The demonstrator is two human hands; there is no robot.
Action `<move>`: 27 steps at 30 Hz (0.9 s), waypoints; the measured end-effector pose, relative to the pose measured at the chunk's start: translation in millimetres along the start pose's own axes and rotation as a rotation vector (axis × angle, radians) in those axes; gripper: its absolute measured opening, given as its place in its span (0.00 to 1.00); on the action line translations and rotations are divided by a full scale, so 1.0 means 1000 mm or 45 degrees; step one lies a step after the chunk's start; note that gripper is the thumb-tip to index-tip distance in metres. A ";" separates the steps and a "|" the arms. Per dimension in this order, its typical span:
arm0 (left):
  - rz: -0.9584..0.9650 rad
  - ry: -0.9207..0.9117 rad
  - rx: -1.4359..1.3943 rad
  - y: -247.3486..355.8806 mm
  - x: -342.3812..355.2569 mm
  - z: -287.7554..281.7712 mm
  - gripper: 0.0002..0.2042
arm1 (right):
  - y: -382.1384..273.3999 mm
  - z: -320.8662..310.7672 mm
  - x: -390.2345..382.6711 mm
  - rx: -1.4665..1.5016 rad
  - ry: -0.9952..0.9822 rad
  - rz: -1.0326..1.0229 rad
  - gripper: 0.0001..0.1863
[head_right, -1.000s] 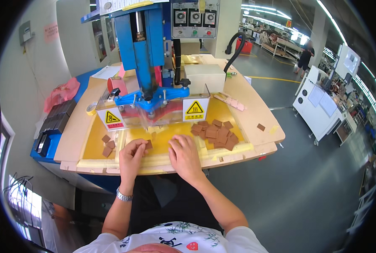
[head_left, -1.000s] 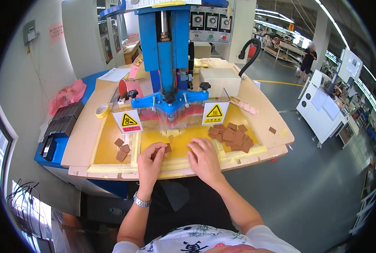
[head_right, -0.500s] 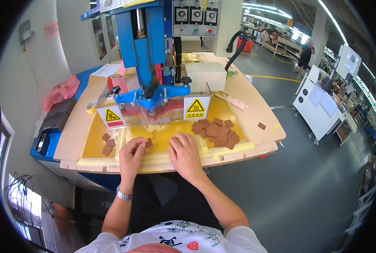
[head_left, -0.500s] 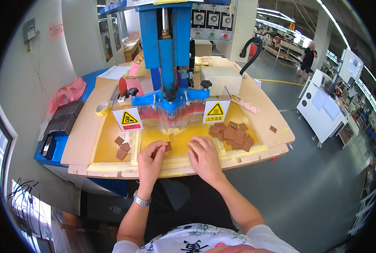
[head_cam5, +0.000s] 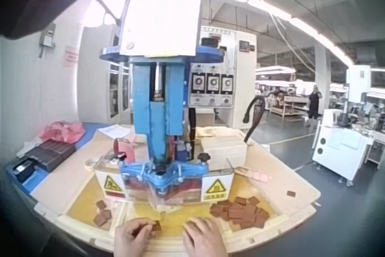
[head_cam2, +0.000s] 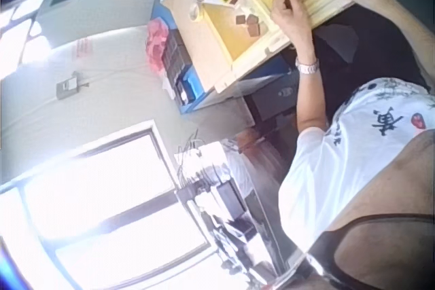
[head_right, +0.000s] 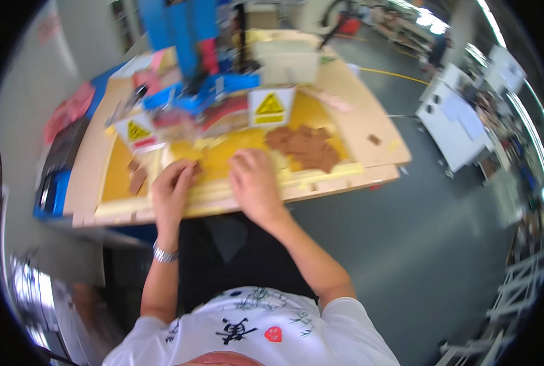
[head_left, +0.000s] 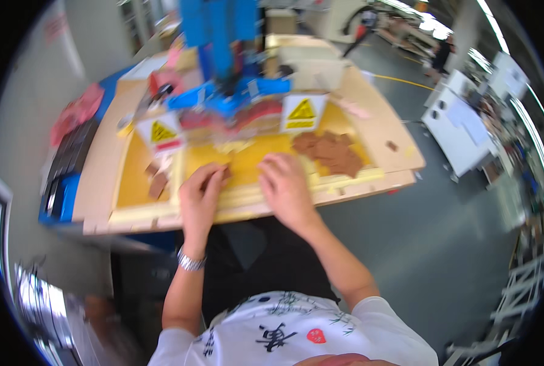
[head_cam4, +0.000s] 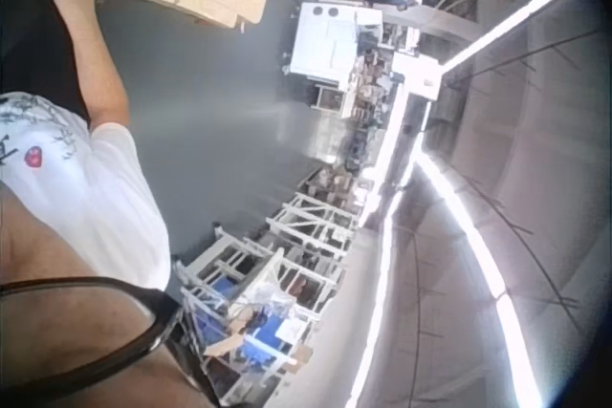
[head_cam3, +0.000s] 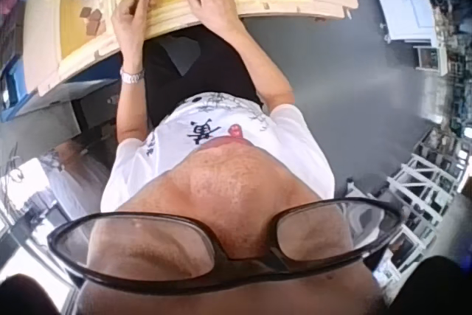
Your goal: Operating a pneumatic press machine to align and process small rectangular leather swatches in a workshop environment.
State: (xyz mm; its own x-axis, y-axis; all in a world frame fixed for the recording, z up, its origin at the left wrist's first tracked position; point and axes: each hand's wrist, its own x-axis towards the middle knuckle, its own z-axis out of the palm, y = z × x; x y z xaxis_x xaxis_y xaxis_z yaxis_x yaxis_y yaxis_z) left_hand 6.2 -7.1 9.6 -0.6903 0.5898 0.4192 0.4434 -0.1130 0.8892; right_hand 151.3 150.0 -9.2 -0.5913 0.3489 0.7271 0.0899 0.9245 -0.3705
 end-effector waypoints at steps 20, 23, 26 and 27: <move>0.050 -0.018 0.013 0.001 -0.001 -0.001 0.07 | -0.008 -0.012 0.002 -0.068 -0.120 0.068 0.12; 0.055 0.010 0.010 0.001 -0.002 0.002 0.07 | -0.005 -0.013 0.001 -0.085 -0.101 0.072 0.12; 0.072 0.022 0.020 -0.001 0.000 -0.001 0.08 | -0.005 -0.009 0.003 -0.050 -0.113 0.051 0.12; 0.076 -0.002 0.007 -0.001 0.000 -0.001 0.08 | -0.005 -0.008 0.002 -0.070 -0.104 0.068 0.12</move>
State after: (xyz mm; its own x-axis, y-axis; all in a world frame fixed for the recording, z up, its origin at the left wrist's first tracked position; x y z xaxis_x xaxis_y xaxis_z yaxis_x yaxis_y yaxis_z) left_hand 5.2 -8.1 8.9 -0.6614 0.5837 0.4711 0.4871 -0.1435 0.8615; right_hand 155.8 147.3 -1.7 -0.6475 0.3866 0.6567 0.1656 0.9126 -0.3739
